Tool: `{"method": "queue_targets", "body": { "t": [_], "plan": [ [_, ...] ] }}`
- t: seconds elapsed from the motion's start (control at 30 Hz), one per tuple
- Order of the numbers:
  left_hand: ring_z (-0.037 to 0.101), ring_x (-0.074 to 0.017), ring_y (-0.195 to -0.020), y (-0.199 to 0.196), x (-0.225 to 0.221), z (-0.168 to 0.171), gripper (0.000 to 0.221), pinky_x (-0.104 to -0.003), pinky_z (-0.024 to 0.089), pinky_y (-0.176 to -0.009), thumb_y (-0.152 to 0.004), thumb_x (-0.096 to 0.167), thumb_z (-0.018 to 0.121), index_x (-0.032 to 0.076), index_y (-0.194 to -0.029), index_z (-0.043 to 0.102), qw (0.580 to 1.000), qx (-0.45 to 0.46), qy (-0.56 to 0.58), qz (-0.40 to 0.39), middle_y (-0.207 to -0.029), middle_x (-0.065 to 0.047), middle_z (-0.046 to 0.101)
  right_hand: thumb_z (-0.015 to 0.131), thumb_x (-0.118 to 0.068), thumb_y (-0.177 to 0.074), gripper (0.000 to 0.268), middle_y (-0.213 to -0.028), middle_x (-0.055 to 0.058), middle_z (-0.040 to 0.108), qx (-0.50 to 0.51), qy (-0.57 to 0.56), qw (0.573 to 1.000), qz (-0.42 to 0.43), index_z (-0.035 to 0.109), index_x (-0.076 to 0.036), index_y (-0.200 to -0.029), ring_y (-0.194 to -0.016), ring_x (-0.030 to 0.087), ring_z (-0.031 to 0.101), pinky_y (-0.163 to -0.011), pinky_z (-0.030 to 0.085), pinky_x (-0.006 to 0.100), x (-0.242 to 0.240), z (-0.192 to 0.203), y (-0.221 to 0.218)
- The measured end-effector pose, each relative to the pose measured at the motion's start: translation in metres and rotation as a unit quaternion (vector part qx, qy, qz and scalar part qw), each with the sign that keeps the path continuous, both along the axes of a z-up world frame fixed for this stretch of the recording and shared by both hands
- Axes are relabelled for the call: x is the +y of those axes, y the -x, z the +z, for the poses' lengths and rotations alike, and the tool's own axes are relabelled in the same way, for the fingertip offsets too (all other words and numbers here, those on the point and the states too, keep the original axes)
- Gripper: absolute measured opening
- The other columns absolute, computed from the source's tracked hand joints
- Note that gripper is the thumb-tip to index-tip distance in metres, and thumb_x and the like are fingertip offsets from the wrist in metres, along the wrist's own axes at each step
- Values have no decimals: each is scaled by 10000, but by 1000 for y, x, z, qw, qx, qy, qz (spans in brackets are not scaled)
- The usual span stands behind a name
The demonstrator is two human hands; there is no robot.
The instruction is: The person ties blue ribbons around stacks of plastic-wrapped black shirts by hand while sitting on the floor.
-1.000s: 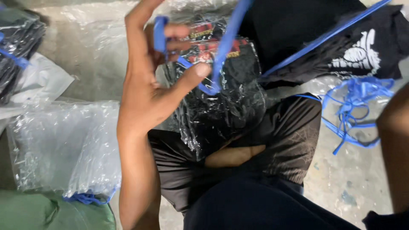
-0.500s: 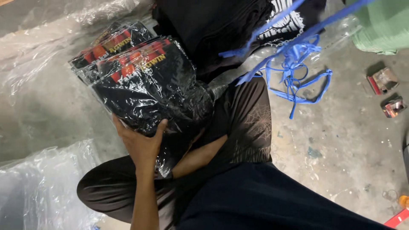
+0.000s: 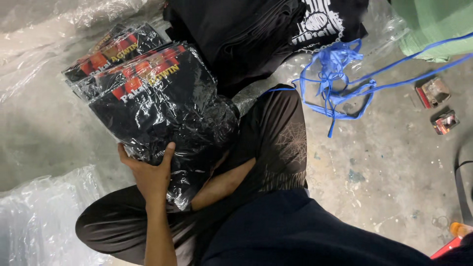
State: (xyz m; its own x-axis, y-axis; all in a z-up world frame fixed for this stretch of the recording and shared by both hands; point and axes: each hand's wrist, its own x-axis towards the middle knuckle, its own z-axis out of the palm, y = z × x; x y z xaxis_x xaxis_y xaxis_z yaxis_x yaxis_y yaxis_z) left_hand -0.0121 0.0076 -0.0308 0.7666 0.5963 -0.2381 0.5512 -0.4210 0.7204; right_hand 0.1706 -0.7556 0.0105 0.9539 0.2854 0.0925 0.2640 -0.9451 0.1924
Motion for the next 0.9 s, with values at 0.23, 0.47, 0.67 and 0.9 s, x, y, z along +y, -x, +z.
{"method": "queue_targets", "body": {
  "t": [0.23, 0.47, 0.67, 0.9],
  "plan": [
    [459, -306, -1280, -3, -1, 25, 1117, -482, 440, -924, -639, 562, 711, 164, -1446, 49, 996, 36, 78, 7, -1494, -139, 343, 625, -527, -1074, 385, -789, 6, 691, 53, 18, 998, -5, 759, -172, -1011, -595, 138, 594, -586, 439, 243, 184, -4, -9],
    [390, -334, -1338, -1, 2, 4, 1084, -458, 385, -993, -690, 499, 752, 63, -1433, 93, 997, -52, 47, -23, -1492, -222, 310, 730, -475, -569, 1135, -1539, 168, 49, 337, -117, 885, -300, 132, -226, -1501, -1360, 510, 185, -1047, 228, 729, 324, -24, 25],
    [461, -306, -1290, -2, 1, 5, 1072, -441, 395, -980, -673, 465, 772, 82, -1428, 114, 997, -49, 51, -5, -1451, -194, 396, 777, -393, -629, 1107, -1495, 219, -102, 282, -260, 866, -321, 91, -258, -1486, -1324, 607, 29, -1056, 174, 741, 290, -160, 67],
    [307, -421, -1355, 7, 5, -5, 1153, -520, 282, -1070, -674, 500, 788, 15, -1421, 57, 996, -81, -21, -32, -1495, -250, 216, 703, -175, -811, 217, -866, 83, 707, 98, -299, 930, -192, 710, -80, -1005, -706, 184, 631, -622, 508, 329, 243, -186, 126]
  ]
}}
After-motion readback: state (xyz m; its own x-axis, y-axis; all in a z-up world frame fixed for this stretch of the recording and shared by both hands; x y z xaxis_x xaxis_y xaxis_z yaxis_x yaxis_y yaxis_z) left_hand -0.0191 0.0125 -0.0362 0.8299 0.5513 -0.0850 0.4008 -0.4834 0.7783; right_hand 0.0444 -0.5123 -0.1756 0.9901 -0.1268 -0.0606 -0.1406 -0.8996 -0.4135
